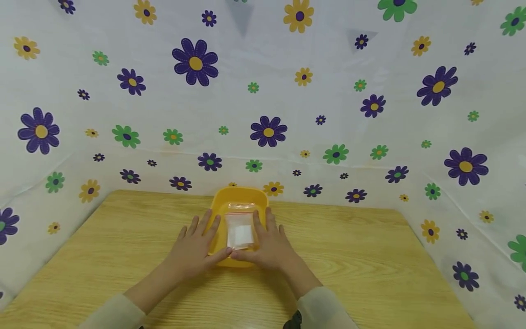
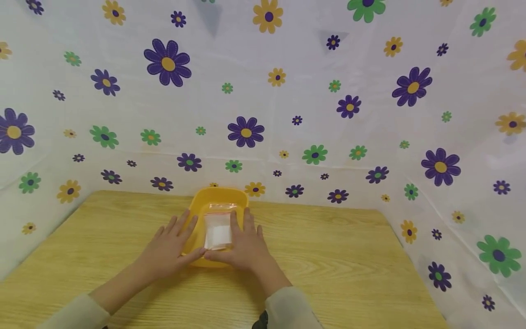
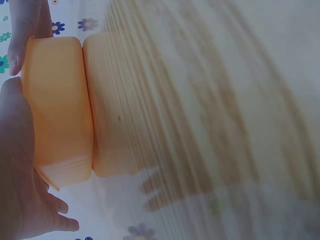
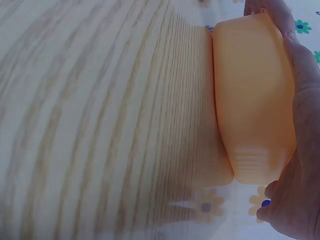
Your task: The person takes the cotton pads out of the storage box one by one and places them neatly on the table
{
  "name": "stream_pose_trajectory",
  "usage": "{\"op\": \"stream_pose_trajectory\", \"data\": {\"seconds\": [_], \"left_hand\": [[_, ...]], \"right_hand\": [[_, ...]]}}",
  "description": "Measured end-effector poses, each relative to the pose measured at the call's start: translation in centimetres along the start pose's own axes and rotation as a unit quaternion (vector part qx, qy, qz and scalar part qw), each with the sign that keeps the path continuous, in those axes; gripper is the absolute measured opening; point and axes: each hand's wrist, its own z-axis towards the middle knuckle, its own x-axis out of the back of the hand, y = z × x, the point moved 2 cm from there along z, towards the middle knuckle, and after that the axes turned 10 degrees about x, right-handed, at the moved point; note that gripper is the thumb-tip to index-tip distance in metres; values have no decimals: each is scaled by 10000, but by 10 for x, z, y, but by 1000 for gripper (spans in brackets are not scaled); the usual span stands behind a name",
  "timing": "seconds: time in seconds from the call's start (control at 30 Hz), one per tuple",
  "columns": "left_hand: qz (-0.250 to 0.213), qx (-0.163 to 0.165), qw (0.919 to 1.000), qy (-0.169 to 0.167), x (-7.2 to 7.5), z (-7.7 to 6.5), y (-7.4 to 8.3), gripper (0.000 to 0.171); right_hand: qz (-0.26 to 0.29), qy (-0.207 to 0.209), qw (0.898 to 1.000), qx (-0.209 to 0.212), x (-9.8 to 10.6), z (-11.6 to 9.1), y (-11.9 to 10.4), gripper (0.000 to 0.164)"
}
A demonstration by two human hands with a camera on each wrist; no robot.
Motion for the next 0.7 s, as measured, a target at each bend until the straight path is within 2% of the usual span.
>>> {"op": "stream_pose_trajectory", "data": {"seconds": [0.23, 0.7], "left_hand": [[20, 19, 10000, 89, 4, -4, -8, 93], [56, 146, 9999, 50, 9, -8, -23, 93]], "right_hand": [[-28, -11, 9999, 104, -3, 6, -6, 126], [12, -45, 10000, 66, -7, 16, -21, 127]]}}
